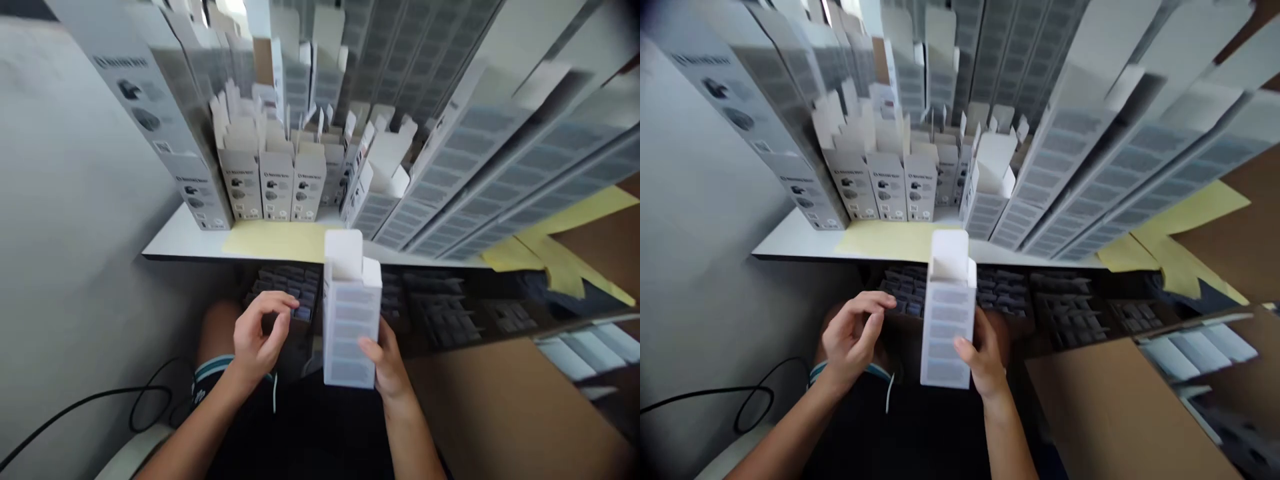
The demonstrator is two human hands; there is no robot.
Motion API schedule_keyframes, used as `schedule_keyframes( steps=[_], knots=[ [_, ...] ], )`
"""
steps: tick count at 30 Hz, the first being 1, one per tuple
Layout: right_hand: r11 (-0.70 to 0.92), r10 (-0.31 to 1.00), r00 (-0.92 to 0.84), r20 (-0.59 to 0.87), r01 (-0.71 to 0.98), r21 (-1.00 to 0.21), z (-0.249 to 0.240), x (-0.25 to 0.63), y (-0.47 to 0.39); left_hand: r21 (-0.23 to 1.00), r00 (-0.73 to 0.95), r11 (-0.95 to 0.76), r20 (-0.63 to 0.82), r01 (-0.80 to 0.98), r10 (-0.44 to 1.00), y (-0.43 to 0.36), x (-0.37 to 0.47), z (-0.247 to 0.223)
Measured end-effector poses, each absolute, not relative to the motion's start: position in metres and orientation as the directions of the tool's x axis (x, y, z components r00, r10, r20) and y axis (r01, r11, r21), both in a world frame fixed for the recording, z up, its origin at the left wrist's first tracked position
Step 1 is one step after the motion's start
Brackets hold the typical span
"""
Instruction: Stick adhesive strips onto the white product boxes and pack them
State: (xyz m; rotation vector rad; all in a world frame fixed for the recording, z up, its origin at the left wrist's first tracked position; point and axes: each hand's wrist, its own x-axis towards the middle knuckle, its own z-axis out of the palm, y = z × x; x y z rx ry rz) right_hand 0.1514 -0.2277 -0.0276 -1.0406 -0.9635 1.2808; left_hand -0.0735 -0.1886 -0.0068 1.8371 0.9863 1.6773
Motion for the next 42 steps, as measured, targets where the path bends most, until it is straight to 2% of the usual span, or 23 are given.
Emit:
schedule_keyframes(
  steps=[3,5,7,10,15,23,33,42],
  knots=[
    [0.006,1.0,0.016,0.001,-0.312,-0.95,-0.016,0.129,-0.214,0.503,0.147,-0.837,0.831,0.216,0.537,-0.214,-0.077,-0.001],
    [0.003,1.0,-0.003,0.004,-0.344,-0.939,-0.009,0.116,-0.205,0.37,0.25,-0.9,0.871,0.23,0.422,-0.222,-0.079,0.006],
    [0.012,1.0,-0.015,0.019,-0.369,-0.929,-0.005,0.105,-0.198,0.281,0.309,-0.931,0.886,0.235,0.345,-0.223,-0.08,0.011],
    [0.044,0.999,-0.004,0.049,-0.373,-0.927,-0.002,0.094,-0.191,0.215,0.323,-0.941,0.899,0.262,0.296,-0.221,-0.083,0.014],
    [0.089,0.996,0.046,0.078,-0.319,-0.944,-0.003,0.09,-0.189,0.171,0.32,-0.914,0.9,0.368,0.297,-0.218,-0.091,0.009],
    [0.096,0.995,0.059,0.081,-0.34,-0.936,-0.004,0.092,-0.193,0.101,0.4,-0.948,0.889,0.303,0.222,-0.209,-0.088,-0.001],
    [0.094,0.995,0.072,0.074,-0.33,-0.939,-0.003,0.092,-0.193,0.101,0.352,-0.942,0.911,0.32,0.217,-0.208,-0.085,-0.007],
    [0.113,0.992,0.097,0.087,-0.314,-0.943,-0.007,0.094,-0.19,0.063,0.445,-0.938,0.868,0.34,0.219,-0.208,-0.083,-0.002]
  ],
)
